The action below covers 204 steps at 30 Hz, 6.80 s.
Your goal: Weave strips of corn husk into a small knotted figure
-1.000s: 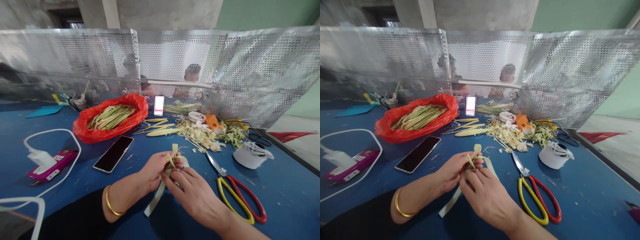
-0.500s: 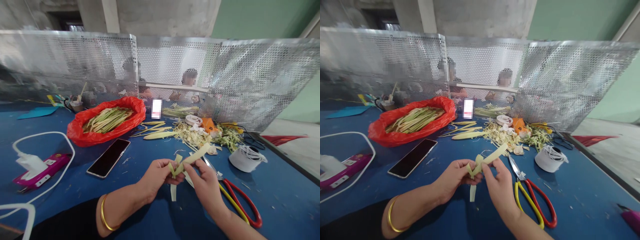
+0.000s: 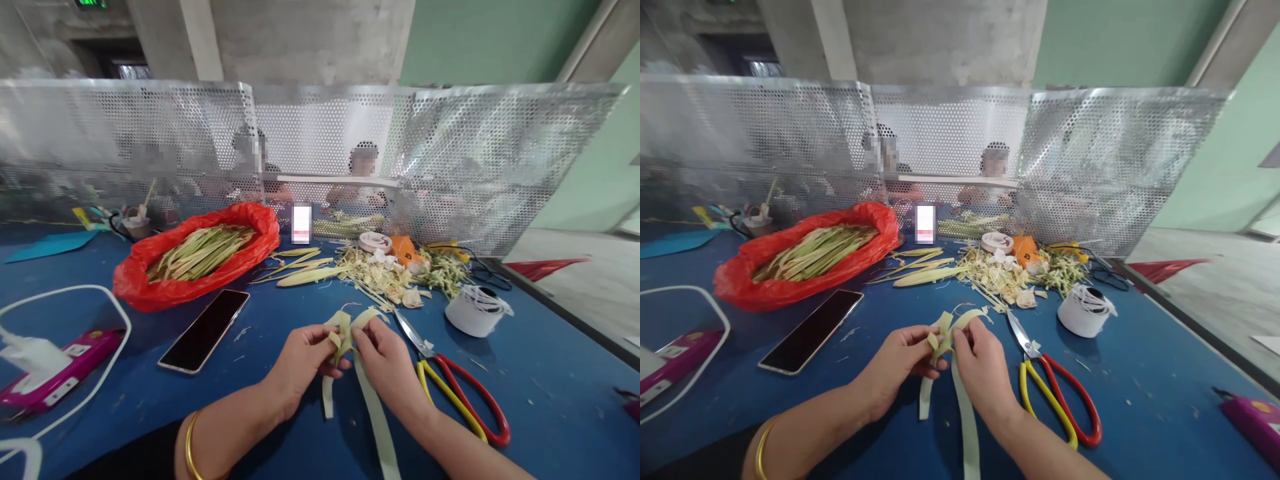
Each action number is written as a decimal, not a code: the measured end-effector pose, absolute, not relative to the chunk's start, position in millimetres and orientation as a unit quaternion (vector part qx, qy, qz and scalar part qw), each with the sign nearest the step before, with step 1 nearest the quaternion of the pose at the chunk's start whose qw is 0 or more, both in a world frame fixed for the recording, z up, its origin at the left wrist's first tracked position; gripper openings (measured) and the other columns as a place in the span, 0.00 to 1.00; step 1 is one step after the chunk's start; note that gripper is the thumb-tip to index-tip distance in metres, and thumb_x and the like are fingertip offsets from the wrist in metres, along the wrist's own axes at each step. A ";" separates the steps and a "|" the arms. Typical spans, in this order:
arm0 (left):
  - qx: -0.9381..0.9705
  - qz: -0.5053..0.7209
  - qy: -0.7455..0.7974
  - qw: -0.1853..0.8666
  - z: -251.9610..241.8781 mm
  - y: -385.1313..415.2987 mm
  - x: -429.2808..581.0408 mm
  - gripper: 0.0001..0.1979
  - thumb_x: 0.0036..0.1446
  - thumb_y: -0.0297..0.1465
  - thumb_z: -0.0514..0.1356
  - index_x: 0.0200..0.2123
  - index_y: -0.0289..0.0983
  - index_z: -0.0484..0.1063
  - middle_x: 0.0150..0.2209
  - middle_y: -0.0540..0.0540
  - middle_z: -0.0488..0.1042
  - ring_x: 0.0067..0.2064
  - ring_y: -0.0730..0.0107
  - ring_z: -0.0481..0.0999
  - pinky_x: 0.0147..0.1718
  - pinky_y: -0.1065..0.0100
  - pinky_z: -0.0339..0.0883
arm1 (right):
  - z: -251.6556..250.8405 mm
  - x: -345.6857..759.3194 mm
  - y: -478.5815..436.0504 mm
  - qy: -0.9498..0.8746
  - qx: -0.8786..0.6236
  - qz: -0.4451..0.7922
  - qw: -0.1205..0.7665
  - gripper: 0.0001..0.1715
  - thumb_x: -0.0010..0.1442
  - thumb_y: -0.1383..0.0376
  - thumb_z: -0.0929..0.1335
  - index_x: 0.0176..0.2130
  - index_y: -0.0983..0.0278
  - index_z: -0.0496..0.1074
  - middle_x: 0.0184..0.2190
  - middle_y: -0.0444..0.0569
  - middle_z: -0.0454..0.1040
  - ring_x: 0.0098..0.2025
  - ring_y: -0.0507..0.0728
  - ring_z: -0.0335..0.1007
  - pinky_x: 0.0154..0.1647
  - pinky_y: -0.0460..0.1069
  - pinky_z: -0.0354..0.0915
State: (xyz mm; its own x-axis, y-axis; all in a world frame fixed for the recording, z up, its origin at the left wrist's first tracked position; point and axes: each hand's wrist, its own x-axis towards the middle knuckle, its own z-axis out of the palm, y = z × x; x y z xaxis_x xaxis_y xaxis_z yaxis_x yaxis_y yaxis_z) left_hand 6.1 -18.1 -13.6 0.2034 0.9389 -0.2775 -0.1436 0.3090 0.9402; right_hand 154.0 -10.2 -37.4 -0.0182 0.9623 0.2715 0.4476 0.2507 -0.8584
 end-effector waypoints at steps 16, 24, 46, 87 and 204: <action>0.408 0.442 0.418 0.680 -15.5 -19.2 7.2 0.18 0.42 0.31 0.69 0.39 0.33 0.76 0.33 0.45 0.76 0.32 0.71 0.75 0.29 0.72 0.68 | -35.6 156.1 -7.7 -0.594 -0.557 0.383 0.437 0.17 0.58 0.56 0.64 0.23 0.60 0.58 0.15 0.37 0.62 0.16 0.51 0.62 0.18 0.46 0.58; 0.327 0.490 0.499 0.635 -14.4 -10.2 1.4 0.15 0.41 0.34 0.69 0.34 0.33 0.76 0.24 0.48 0.74 0.23 0.76 0.71 0.15 0.78 0.47 | -37.8 163.2 -11.5 -0.732 -0.531 0.273 0.328 0.14 0.65 0.59 0.60 0.29 0.60 0.63 0.18 0.40 0.70 0.19 0.54 0.68 0.21 0.46 0.59; 0.369 0.441 0.499 0.649 -18.7 -7.4 0.2 0.11 0.40 0.31 0.67 0.29 0.31 0.76 0.18 0.53 0.66 0.18 0.82 0.57 0.15 0.75 0.44 | -15.8 163.2 -20.1 -0.943 -0.193 -0.214 0.167 0.08 0.63 0.73 0.63 0.38 0.67 0.71 0.36 0.50 0.71 0.38 0.57 0.66 0.48 0.55 0.60; 0.436 0.468 0.474 0.605 -9.6 -6.6 -2.4 0.09 0.44 0.33 0.67 0.29 0.33 0.78 0.24 0.51 0.71 0.26 0.77 0.61 0.29 0.72 0.56 | 3.4 193.2 -6.7 -0.640 -0.357 0.573 0.368 0.09 0.54 0.62 0.72 0.38 0.58 0.79 0.31 0.46 0.78 0.28 0.53 0.71 0.31 0.47 0.66; 0.450 0.289 0.469 0.703 -2.0 -20.1 -0.8 0.15 0.41 0.40 0.65 0.27 0.32 0.78 0.16 0.53 0.65 0.18 0.78 0.58 0.18 0.71 0.45 | -18.0 176.1 -4.9 -0.734 -0.446 0.344 0.380 0.16 0.60 0.56 0.65 0.27 0.63 0.68 0.22 0.42 0.67 0.27 0.52 0.60 0.29 0.46 0.58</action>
